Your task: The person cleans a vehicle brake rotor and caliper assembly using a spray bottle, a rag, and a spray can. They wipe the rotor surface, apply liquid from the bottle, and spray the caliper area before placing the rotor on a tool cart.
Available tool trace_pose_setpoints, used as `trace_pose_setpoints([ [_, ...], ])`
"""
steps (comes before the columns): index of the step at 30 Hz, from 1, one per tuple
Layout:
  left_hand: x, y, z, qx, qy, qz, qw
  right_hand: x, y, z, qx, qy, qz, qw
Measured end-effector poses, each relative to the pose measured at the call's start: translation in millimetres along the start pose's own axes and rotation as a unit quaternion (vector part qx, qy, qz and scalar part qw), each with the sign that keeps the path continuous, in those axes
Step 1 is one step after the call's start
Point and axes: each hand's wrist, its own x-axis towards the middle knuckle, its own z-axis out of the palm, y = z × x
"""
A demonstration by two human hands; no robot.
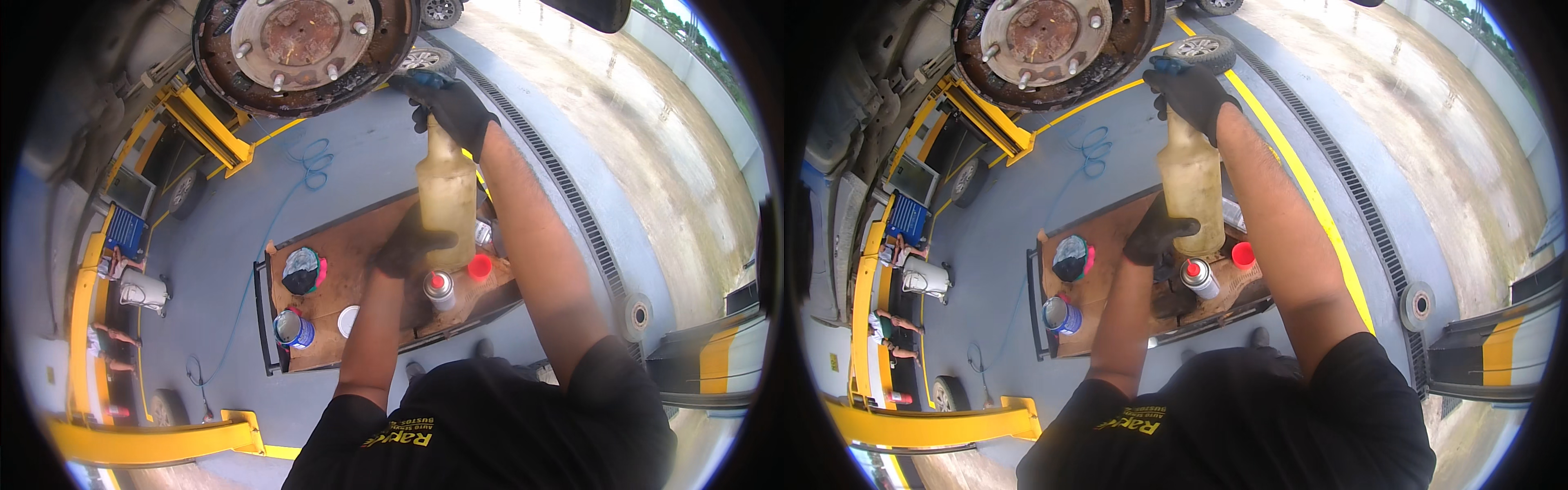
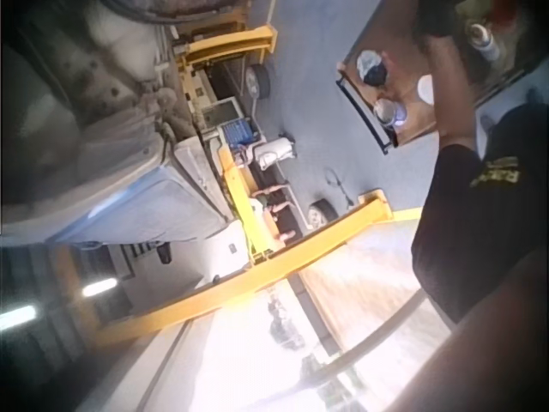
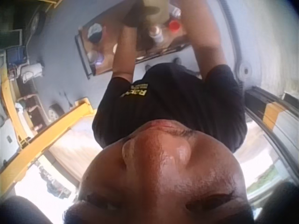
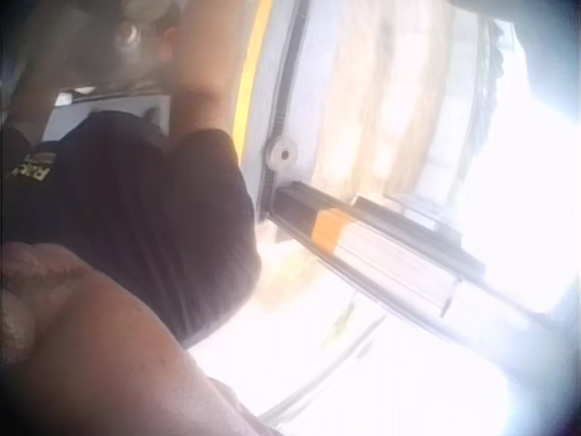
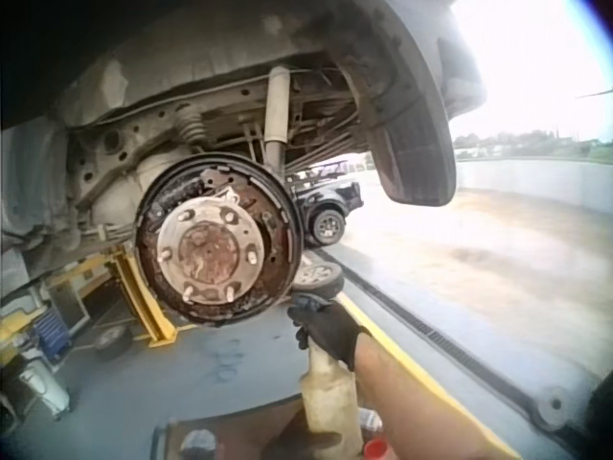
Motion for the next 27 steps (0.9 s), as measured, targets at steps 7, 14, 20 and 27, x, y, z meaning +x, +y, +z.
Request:
trace_pose_setpoints([
  [7, 40, 17, 27, 0.036, 0.016, 0.052, 0.998, 27, -26, -36, -0.074, -0.037, -0.08, 0.993],
  [14, 92, 81, 62, 0.091, -0.031, 0.126, 0.987, 75, -87, -90, -0.459, 0.018, -0.403, 0.792],
  [20, 121, 118, 66, 0.072, -0.056, 0.189, 0.978, 83, -175, -84, -0.408, -0.007, -0.41, 0.816],
  [27, 136, 96, 47, 0.103, -0.071, 0.193, 0.973, 102, -148, -108, -0.395, 0.042, -0.468, 0.789],
])
